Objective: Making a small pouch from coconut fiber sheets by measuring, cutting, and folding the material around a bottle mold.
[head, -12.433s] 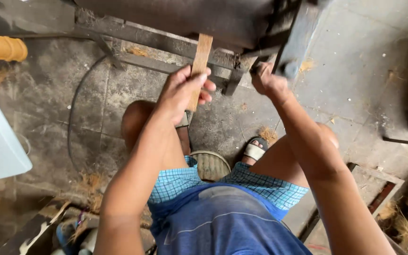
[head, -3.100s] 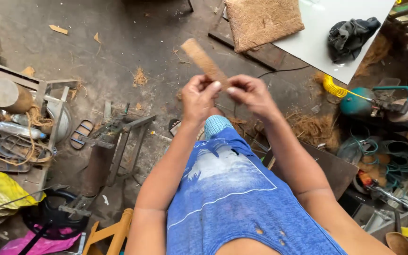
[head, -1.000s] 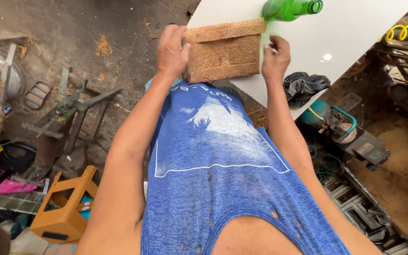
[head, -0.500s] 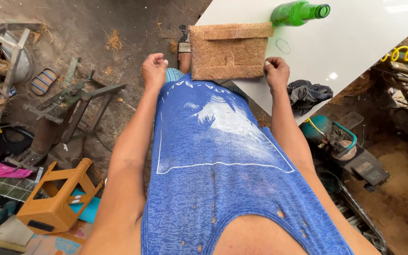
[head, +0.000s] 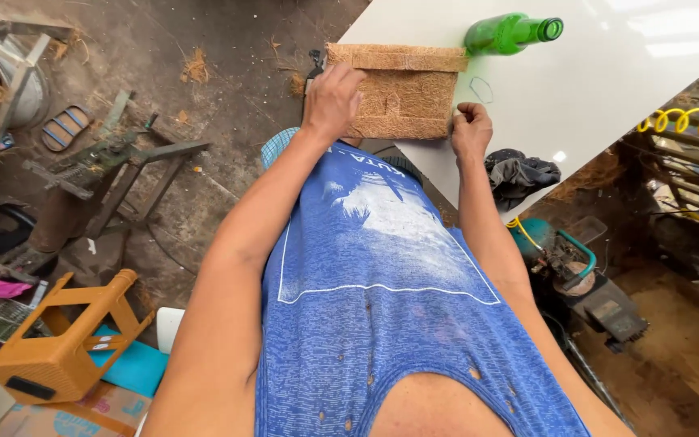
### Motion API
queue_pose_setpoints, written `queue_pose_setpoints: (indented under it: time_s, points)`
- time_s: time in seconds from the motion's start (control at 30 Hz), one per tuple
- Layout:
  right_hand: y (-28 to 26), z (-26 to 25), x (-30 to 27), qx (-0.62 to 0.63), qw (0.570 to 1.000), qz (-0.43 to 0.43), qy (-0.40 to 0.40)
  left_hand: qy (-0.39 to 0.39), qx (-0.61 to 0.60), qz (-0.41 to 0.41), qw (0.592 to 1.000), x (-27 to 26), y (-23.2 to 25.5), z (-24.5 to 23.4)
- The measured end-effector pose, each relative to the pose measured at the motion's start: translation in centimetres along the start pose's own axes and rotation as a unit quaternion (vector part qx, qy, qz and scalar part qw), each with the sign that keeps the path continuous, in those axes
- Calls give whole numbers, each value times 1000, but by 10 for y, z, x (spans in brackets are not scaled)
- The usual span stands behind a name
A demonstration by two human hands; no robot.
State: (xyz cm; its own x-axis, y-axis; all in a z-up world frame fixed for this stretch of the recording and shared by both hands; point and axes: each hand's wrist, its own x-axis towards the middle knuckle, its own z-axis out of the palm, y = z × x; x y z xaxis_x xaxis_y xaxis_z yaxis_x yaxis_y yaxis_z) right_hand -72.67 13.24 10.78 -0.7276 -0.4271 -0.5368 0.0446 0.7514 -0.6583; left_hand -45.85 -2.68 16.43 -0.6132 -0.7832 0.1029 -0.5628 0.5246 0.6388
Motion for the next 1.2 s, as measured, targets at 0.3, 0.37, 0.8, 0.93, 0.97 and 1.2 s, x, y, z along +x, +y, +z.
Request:
queue_pose_setpoints:
  time_s: [0.3, 0.37, 0.8, 0.93, 0.97, 1.2]
  points:
    - [-17, -8, -16, -92, 993, -6, -71, 18, 101, 17, 995, 29, -21, 54]
    - [-15, -12, -21, -83, 994, -18, -70, 19, 100, 17, 995, 25, -20, 52]
    - [-16, -10, -19, -108, 991, -35, -67, 29, 119, 14, 992, 14, -16, 39]
    - [-16, -10, -20, -108, 991, -38, -69, 19, 114, 5, 993, 14, -17, 41]
    - [-15, -10, -20, -107, 991, -37, -68, 23, 117, 8, 993, 14, -17, 43]
    - [-13, -9, -18, -89, 993, -45, -66, 10, 84, 45, 995, 34, -6, 56]
